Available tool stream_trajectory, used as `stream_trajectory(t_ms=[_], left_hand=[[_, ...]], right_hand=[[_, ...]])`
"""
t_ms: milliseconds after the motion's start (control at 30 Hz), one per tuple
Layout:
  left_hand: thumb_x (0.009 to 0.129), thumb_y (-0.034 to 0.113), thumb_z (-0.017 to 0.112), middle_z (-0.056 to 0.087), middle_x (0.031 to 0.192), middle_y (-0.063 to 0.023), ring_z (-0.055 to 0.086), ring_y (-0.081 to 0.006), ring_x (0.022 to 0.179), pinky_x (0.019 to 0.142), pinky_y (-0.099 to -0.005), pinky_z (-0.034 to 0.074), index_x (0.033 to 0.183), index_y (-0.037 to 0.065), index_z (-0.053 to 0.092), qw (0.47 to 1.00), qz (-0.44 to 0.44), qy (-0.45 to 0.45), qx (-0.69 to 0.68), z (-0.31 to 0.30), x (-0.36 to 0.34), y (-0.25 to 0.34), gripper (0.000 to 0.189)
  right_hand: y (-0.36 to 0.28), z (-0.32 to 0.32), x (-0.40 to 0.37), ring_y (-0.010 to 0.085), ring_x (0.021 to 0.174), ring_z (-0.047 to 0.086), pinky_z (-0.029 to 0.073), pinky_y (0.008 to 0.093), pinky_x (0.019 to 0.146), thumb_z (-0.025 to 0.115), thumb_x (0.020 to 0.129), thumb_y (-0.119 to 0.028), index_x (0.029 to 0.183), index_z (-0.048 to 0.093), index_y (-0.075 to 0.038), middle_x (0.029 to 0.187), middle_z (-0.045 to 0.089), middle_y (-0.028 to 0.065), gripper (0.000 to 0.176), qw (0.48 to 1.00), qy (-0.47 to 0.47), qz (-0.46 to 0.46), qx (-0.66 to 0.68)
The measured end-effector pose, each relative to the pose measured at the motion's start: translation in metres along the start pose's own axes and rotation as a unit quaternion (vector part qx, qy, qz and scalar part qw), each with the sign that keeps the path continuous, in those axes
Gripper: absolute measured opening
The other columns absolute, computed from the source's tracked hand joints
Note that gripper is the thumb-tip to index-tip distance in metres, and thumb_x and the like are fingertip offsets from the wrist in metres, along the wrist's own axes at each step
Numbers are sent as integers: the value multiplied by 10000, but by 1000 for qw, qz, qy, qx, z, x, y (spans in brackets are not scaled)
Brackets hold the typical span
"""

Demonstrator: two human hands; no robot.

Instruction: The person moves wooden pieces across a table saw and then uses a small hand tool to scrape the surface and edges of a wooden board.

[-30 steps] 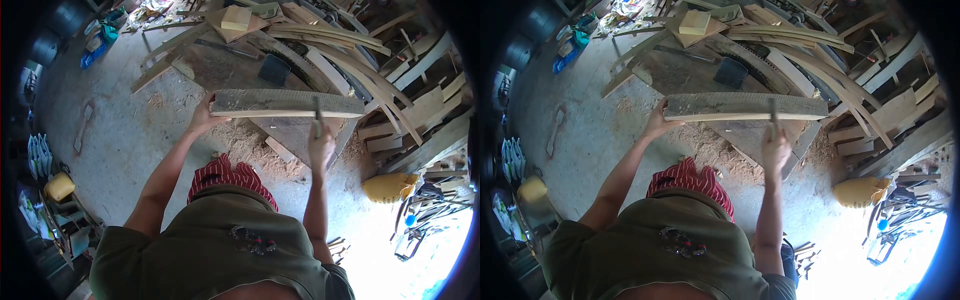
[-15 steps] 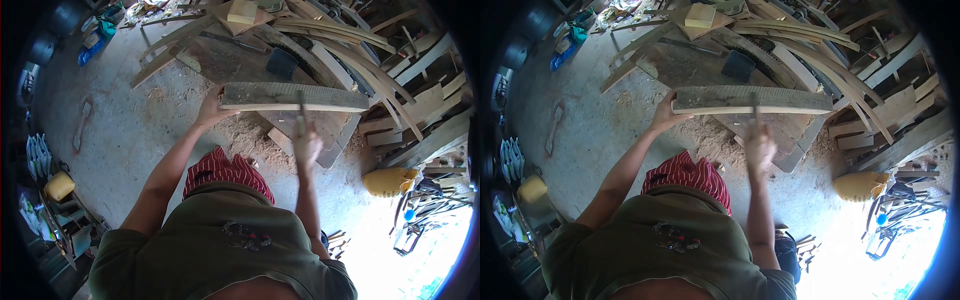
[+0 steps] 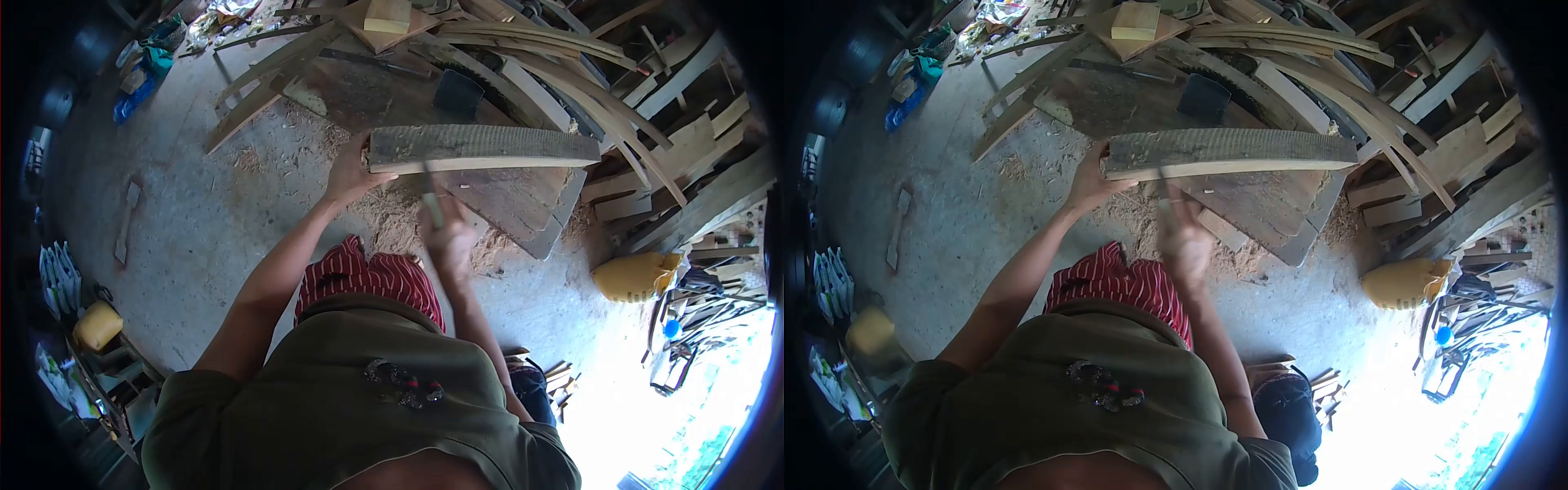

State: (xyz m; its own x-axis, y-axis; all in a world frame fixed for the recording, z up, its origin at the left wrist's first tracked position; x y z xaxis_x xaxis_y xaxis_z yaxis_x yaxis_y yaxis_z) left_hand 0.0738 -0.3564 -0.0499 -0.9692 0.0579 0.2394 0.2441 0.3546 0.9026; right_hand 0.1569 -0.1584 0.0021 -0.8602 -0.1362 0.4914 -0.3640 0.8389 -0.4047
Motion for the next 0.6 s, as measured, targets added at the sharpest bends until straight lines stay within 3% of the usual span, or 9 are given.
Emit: stream_trajectory(t_ms=[33, 167, 233, 267, 300, 367, 433, 533, 600], left_hand=[[607, 197, 881, 657, 1087, -154, 636, -295, 1035, 920, -385, 490, 1197, 18, 563, 1000, 2, -3, 0, 1, 0, -3, 693], [609, 206, 884, 658, 1086, -155, 641, -307, 1018, 892, -396, 499, 1204, 17, 557, 1000, 22, 9, -8, 3, 0, -10, 705], [608, 203, 885, 658, 1084, -156, 643, -313, 1013, 884, -400, 501, 1207, 18, 554, 999, 33, 15, 16, 1, -1, -12, 709], [612, 210, 882, 654, 1094, -158, 638, -315, 1022, 888, -399, 500, 1212, 17, 550, 999, 44, 14, 22, 1, -1, -14, 713], [616, 216, 880, 649, 1103, -160, 634, -317, 1031, 892, -397, 498, 1216, 16, 546, 998, 56, 14, 28, 2, 1, -14, 716], [619, 221, 881, 645, 1112, -164, 631, -317, 1037, 895, -396, 496, 1218, 11, 543, 999, 53, 4, 4, 1, 2, -12, 719], [623, 226, 882, 641, 1120, -168, 628, -318, 1044, 899, -395, 494, 1220, 7, 540, 999, 47, -10, -17, 1, -1, -15, 723], [622, 245, 891, 638, 1124, -176, 627, -317, 1055, 903, -392, 492, 1232, -7, 536, 998, 38, 8, 42, 3, 2, -24, 750], [610, 263, 901, 642, 1116, -174, 630, -322, 1045, 912, -392, 492, 1247, -5, 536, 997, 51, -12, 54, -3, 2, -18, 781]], right_hand=[[-4, 22, -16, 129, 559, 639, 553, 264, 470, 631, 910, -214, 1222, 639, -43, 998, 714, 154, 357, 989, -129, 78, 11], [32, 0, -3, 176, 641, 683, 582, 288, 534, 602, 935, -219, 1278, 599, -39, 1001, 712, 155, 388, 995, 27, 52, -78], [65, -17, 4, 189, 656, 688, 585, 295, 535, 591, 943, -212, 1310, 573, -43, 955, 706, 133, 405, 983, 65, 163, -56], [71, -17, 1, 192, 659, 689, 590, 313, 528, 590, 944, -207, 1334, 552, -43, 904, 697, 123, 425, 982, 70, 151, -94], [68, -4, -6, 188, 620, 673, 578, 320, 496, 606, 932, -198, 1345, 546, -49, 870, 686, 139, 443, 973, 19, 222, -62], [36, 26, -20, 143, 526, 595, 516, 262, 418, 643, 912, -189, 1095, 671, -86, 864, 681, 106, 212, 993, 50, 96, -43], [-9, 42, -24, 127, 615, 611, 507, 254, 433, 667, 884, -155, 986, 675, -106, 787, 644, 61, 113, 998, 22, 7, 54], [13, 46, -26, 130, 690, 625, 524, 236, 469, 675, 864, -137, 996, 675, -86, 859, 684, 65, 141, 999, 1, 13, 35], [50, 32, -14, 111, 572, 585, 516, 240, 416, 617, 932, -161, 1236, 597, -35, 876, 683, 70, 329, 976, 162, 135, 54]])
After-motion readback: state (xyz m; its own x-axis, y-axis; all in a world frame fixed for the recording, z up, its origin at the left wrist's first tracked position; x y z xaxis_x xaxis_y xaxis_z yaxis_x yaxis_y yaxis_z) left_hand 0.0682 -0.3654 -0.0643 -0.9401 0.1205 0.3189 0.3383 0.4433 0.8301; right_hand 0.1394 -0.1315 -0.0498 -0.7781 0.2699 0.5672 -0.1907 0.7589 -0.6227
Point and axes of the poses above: each hand's wrist, its own x-axis towards the middle knuckle, its own z-axis out of the palm, y = z × x, the point moved 1 cm from there along x, towards the middle knuckle
